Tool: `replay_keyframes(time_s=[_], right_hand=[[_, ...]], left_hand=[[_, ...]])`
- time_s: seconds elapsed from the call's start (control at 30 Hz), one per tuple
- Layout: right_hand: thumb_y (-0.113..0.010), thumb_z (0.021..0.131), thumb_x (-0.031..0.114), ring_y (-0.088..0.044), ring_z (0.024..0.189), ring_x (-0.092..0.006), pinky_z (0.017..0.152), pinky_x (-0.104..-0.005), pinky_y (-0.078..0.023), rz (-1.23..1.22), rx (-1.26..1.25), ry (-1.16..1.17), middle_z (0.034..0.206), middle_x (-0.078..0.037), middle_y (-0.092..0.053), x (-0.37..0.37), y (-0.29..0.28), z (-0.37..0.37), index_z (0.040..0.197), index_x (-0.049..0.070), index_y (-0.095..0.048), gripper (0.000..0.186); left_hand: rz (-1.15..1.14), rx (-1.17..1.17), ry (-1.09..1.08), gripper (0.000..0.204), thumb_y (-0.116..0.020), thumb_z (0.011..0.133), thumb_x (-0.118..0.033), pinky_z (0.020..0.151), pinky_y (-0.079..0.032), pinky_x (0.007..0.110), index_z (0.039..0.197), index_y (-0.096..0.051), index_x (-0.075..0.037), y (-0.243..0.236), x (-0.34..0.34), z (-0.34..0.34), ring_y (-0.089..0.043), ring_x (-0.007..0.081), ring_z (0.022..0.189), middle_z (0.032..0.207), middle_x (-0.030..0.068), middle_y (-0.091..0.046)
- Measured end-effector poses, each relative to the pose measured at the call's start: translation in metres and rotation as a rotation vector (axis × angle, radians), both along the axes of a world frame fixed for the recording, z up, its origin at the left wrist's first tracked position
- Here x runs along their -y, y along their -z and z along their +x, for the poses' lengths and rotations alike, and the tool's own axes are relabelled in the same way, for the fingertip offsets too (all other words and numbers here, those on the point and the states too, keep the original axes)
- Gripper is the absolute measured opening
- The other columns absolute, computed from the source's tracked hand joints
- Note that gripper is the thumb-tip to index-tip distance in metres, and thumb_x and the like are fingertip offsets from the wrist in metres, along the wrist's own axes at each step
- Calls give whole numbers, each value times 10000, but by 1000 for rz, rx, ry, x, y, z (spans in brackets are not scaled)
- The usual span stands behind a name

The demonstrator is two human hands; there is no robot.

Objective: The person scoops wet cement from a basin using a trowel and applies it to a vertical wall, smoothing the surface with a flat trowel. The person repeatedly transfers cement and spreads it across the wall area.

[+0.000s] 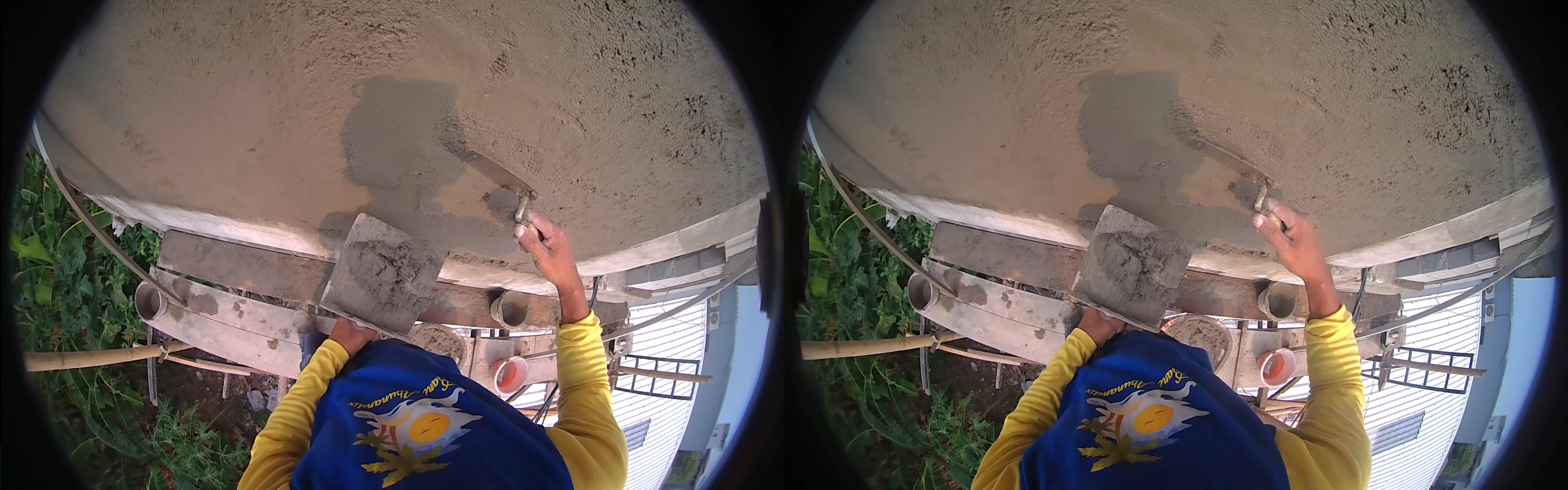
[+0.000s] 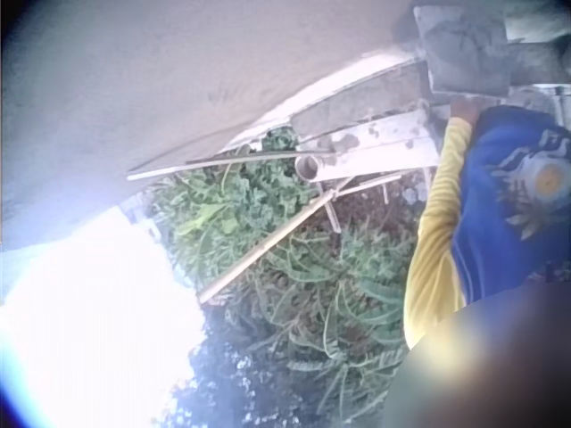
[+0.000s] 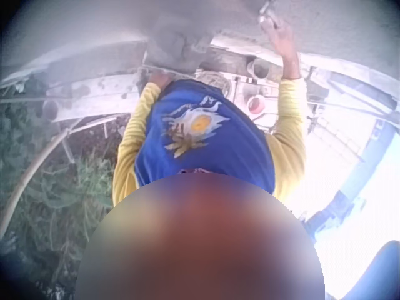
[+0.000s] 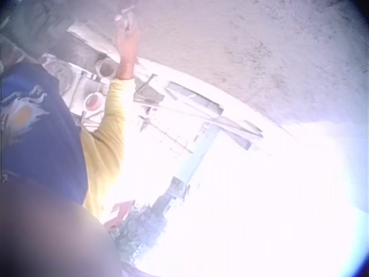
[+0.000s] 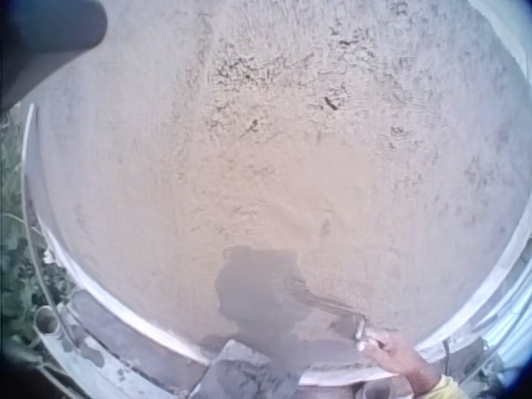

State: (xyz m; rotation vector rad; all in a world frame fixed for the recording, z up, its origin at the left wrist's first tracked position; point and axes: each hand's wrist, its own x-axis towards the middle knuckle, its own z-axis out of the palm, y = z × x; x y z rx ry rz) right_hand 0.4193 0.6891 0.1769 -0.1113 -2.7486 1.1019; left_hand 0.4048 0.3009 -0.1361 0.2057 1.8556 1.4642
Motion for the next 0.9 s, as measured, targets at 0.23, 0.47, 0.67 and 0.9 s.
replay_keyframes(time_s=[0.23,0.47,0.67,0.9], right_hand=[[-682,998,399,-718,967,-419,847,-469,-571,375,205,-81,1082,-220,-728,49,107,68,1179,11,-713,429],[-680,996,433,-712,1080,-412,954,-512,-549,552,44,42,1190,-212,-734,42,111,41,1216,55,-737,441],[-671,1008,464,-723,1007,-410,920,-495,-553,464,56,88,1082,-258,-754,34,82,-19,1230,38,-733,484],[-669,1030,475,-673,701,-207,675,-370,-544,-12,143,118,839,-146,-735,24,11,-28,1194,-36,-723,539]], left_hand=[[37,-188,53,626,-848,844,-219,1138,-457,405,1366,-601,23,-31,0,-6,-628,305,1285,1361,174,-683],[55,-280,31,621,-851,853,-228,1121,-472,404,1365,-603,21,-38,-2,-21,-650,306,1240,1357,174,-685],[125,-249,-64,624,-831,811,-195,1086,-499,411,1352,-612,25,-45,-6,-24,-667,331,1225,1316,191,-707],[55,-148,-19,627,-848,846,-243,1094,-488,402,1349,-601,37,-23,15,1,-664,315,1235,1323,193,-703]])
